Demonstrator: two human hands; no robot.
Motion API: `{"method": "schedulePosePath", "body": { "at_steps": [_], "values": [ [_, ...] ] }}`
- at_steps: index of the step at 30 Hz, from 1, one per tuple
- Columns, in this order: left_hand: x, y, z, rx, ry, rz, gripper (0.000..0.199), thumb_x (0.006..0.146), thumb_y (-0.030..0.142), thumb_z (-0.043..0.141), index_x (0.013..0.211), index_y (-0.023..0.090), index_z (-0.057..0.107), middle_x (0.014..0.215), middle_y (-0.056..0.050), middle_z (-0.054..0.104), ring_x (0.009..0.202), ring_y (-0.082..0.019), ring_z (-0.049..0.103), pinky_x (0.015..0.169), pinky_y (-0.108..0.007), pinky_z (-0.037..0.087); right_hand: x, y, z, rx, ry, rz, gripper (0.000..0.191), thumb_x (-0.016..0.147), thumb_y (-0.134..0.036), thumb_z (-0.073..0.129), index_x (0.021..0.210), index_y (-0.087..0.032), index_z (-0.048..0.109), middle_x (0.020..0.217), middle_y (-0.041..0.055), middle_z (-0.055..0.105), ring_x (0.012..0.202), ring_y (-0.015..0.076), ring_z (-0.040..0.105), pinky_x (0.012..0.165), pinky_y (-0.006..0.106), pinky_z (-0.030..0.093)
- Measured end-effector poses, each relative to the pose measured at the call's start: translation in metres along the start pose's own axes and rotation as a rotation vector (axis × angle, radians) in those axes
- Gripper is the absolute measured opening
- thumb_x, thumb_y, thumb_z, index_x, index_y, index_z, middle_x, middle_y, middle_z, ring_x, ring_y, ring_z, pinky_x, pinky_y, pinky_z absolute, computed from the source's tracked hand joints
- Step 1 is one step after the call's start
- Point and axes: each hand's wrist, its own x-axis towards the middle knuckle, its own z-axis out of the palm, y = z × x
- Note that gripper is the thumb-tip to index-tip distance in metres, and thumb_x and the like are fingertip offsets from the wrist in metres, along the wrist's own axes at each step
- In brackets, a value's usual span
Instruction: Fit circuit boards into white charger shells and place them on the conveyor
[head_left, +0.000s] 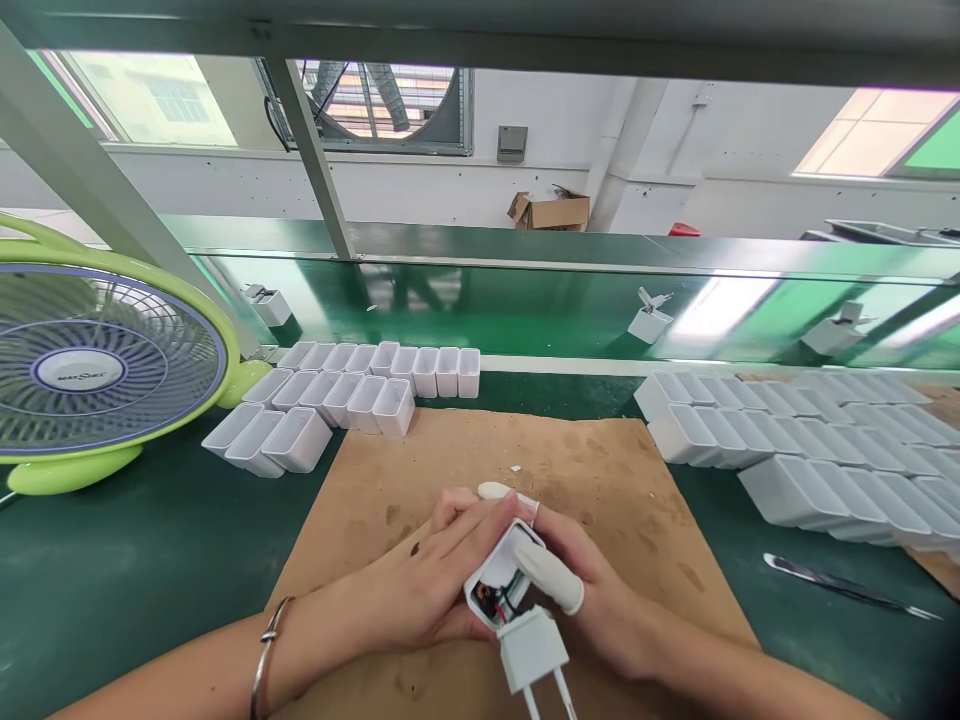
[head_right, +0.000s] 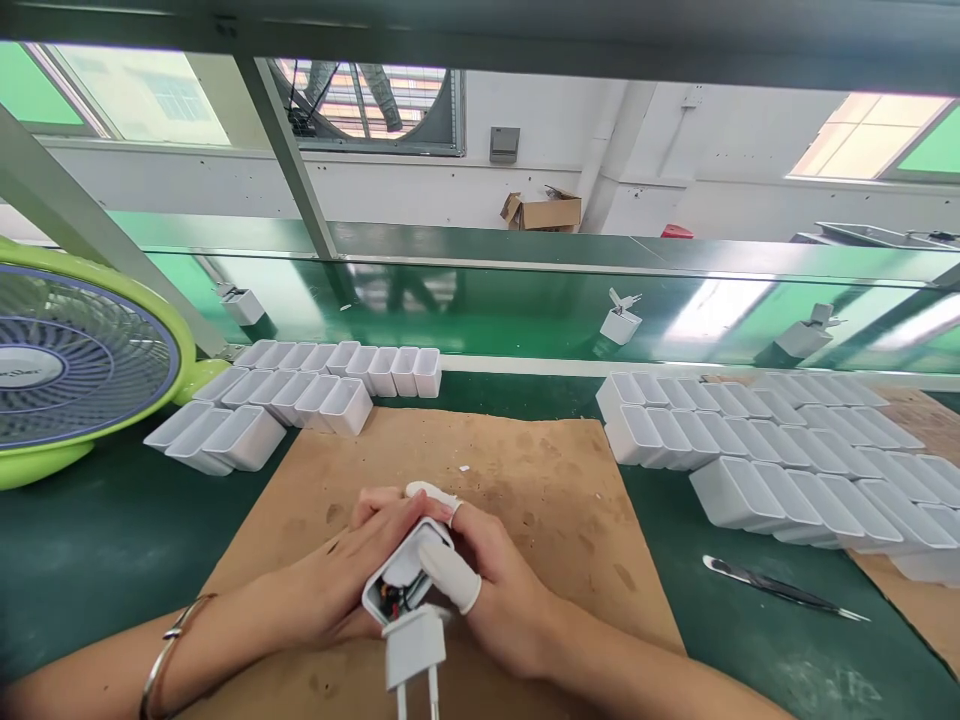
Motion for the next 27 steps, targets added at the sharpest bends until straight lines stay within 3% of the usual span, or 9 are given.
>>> {"method": "schedulePosePath", "body": {
  "at_steps": [7,13,16,19,21,23,25,27],
  "values": [
    [0.006,0.009,0.001,0.059,-0.07,0.008,0.084,0.096,0.053,0.04,0.152,0.01,-0.006,0.129,-0.02,0.054,0.111,-0.027,0.05,0.097,-0.035,0.043,-0.003,0.006,0.004,-0.15,0.174,-0.075,0.035,0.088,-0.051,0.053,0.083,-0.016,0.06,0.08,0.0036,0.059,0.076,0.0157,0.053,0.07,0.026,0.049],
    [0.004,0.003,0.0,-0.069,-0.084,-0.047,0.071,0.099,0.049,0.034,0.152,0.015,0.001,0.133,-0.018,0.051,0.105,-0.025,0.052,0.091,-0.033,0.047,-0.002,0.004,-0.003,-0.168,0.096,-0.056,0.039,0.09,-0.051,0.049,0.098,-0.016,0.065,0.09,0.006,0.063,0.084,0.0196,0.058,0.077,0.031,0.051],
    [0.004,0.0,-0.002,-0.154,-0.055,-0.046,0.067,0.101,0.045,0.033,0.152,0.016,0.001,0.134,-0.018,0.05,0.108,-0.024,0.053,0.093,-0.034,0.045,-0.005,0.008,-0.01,-0.217,0.047,-0.193,0.042,0.09,-0.052,0.05,0.113,-0.019,0.062,0.103,0.0077,0.063,0.098,0.0233,0.059,0.088,0.037,0.051],
    [0.002,-0.002,-0.002,-0.221,0.058,-0.03,0.068,0.102,0.044,0.032,0.152,0.016,-0.003,0.142,-0.02,0.043,0.116,-0.026,0.053,0.096,-0.04,0.044,-0.008,0.013,-0.016,-0.289,0.076,-0.367,0.049,0.092,-0.041,0.053,0.138,-0.028,0.041,0.131,0.0095,0.055,0.118,0.0228,0.055,0.102,0.041,0.045],
    [0.0,-0.003,-0.002,-0.24,0.101,-0.079,0.068,0.101,0.048,0.033,0.153,0.017,0.001,0.149,-0.021,0.032,0.13,-0.03,0.042,0.102,-0.047,0.04,-0.008,0.014,-0.018,-0.382,0.08,-0.479,0.054,0.092,-0.026,0.054,0.142,-0.033,0.033,0.139,0.0091,0.049,0.125,0.0201,0.051,0.105,0.039,0.043],
    [0.0,-0.002,-0.003,-0.277,0.123,-0.158,0.069,0.098,0.056,0.03,0.153,0.02,0.009,0.155,-0.018,0.019,0.142,-0.034,0.022,0.108,-0.055,0.034,-0.006,0.013,-0.019,-0.468,0.066,-0.549,0.047,0.091,-0.016,0.053,0.135,-0.033,0.044,0.135,0.0081,0.053,0.123,0.019,0.052,0.104,0.038,0.044],
    [0.001,0.0,-0.004,-0.346,0.111,-0.247,0.069,0.096,0.061,0.025,0.152,0.021,0.016,0.157,-0.015,0.011,0.146,-0.035,0.007,0.11,-0.056,0.033,-0.002,0.011,-0.019,-0.405,0.065,-0.467,0.034,0.09,-0.017,0.056,0.122,-0.029,0.056,0.126,0.0071,0.058,0.115,0.018,0.057,0.099,0.036,0.047],
    [0.003,0.0,-0.003,-0.43,0.081,-0.328,0.07,0.095,0.063,0.023,0.151,0.02,0.021,0.156,-0.016,0.012,0.145,-0.035,0.007,0.107,-0.053,0.039,0.002,0.009,-0.018,-0.145,0.052,-0.248,0.021,0.089,-0.023,0.062,0.11,-0.025,0.061,0.113,0.0051,0.063,0.1,0.0149,0.061,0.086,0.028,0.052]
  ]
}}
